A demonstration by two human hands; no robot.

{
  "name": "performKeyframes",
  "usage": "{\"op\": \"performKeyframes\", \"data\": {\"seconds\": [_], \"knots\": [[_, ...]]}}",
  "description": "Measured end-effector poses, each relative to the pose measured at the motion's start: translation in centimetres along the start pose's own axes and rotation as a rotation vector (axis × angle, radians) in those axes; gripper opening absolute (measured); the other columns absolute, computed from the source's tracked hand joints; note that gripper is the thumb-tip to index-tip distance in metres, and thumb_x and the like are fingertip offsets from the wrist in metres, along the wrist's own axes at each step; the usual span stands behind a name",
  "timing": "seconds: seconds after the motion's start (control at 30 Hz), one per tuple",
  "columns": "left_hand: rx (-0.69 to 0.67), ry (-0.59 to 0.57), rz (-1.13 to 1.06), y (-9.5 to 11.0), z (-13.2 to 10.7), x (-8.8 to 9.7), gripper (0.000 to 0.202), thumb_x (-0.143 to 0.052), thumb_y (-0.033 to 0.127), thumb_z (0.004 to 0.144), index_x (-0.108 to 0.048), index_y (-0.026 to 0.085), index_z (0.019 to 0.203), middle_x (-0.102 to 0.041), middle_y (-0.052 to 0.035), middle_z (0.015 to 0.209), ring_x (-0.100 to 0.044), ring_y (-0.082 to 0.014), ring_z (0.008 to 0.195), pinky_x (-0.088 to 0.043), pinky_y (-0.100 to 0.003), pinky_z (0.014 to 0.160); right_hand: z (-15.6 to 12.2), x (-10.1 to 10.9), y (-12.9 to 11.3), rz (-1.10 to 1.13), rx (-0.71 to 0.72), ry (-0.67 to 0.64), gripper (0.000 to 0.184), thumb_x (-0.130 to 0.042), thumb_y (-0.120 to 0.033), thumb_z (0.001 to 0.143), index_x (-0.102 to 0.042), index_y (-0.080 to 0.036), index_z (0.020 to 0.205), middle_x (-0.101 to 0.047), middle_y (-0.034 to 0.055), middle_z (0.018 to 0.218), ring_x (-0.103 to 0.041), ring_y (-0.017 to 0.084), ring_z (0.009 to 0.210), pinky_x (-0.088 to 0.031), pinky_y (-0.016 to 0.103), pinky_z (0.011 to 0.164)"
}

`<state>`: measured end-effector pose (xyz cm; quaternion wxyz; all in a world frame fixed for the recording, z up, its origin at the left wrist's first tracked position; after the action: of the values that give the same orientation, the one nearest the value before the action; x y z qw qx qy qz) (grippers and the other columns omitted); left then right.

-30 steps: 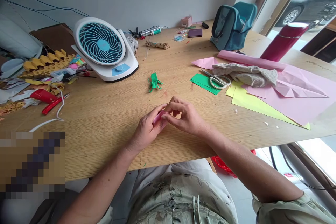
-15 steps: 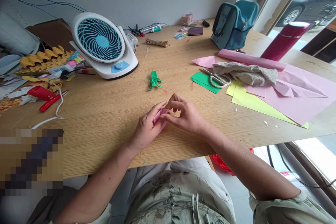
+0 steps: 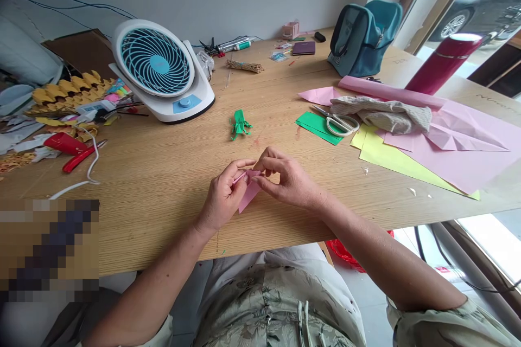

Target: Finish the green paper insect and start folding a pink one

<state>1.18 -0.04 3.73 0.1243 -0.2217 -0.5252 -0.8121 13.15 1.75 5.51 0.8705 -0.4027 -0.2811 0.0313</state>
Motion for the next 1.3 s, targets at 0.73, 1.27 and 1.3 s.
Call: {"op": "performKeyframes", "data": {"seconds": [0.73,1.27,1.3], "knots": [[0.188,0.069,-0.433,-2.3,0.4,-0.1,0.006,-0.065,0.018,0.081,-0.059,0.017,0.083,-0.066,0.0007,0.078,-0.063,-0.0091,0.071,-0.048,-0.018,0.067,0.1,-0.7,1.2,0.055,-0.085,-0.116,0.01,-0.061,-0.01,0.086,-0.064,-0.018,0.092,-0.058,0.0031,0.092,-0.054,0.014,0.08,-0.047,0.028,0.073],[0.168,0.069,-0.359,-2.4,0.2,-0.3,0.009,-0.063,0.014,0.082,-0.057,0.018,0.088,-0.067,-0.0005,0.083,-0.065,-0.0101,0.074,-0.049,-0.018,0.069,0.0,-1.1,2.2,0.115,-0.214,-0.07,0.011,-0.056,-0.009,0.083,-0.059,-0.018,0.088,-0.06,0.0024,0.089,-0.057,0.012,0.074,-0.048,0.026,0.068],[0.171,0.07,-0.36,-2.4,0.2,-0.4,0.01,-0.063,0.014,0.082,-0.057,0.018,0.089,-0.067,-0.0005,0.084,-0.065,-0.01,0.074,-0.049,-0.018,0.069,0.0,-1.2,2.3,0.126,-0.223,-0.066,0.011,-0.056,-0.009,0.083,-0.059,-0.018,0.089,-0.061,0.0024,0.089,-0.058,0.012,0.074,-0.048,0.026,0.069]]}}
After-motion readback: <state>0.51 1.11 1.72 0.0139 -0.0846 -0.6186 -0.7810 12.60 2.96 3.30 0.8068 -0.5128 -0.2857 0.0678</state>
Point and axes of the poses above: each hand's wrist, its own z-axis towards the middle knuckle, its own x-axis out of the back of the hand, y = z × x, the point moved 9 cm from there along z, towards the middle knuckle
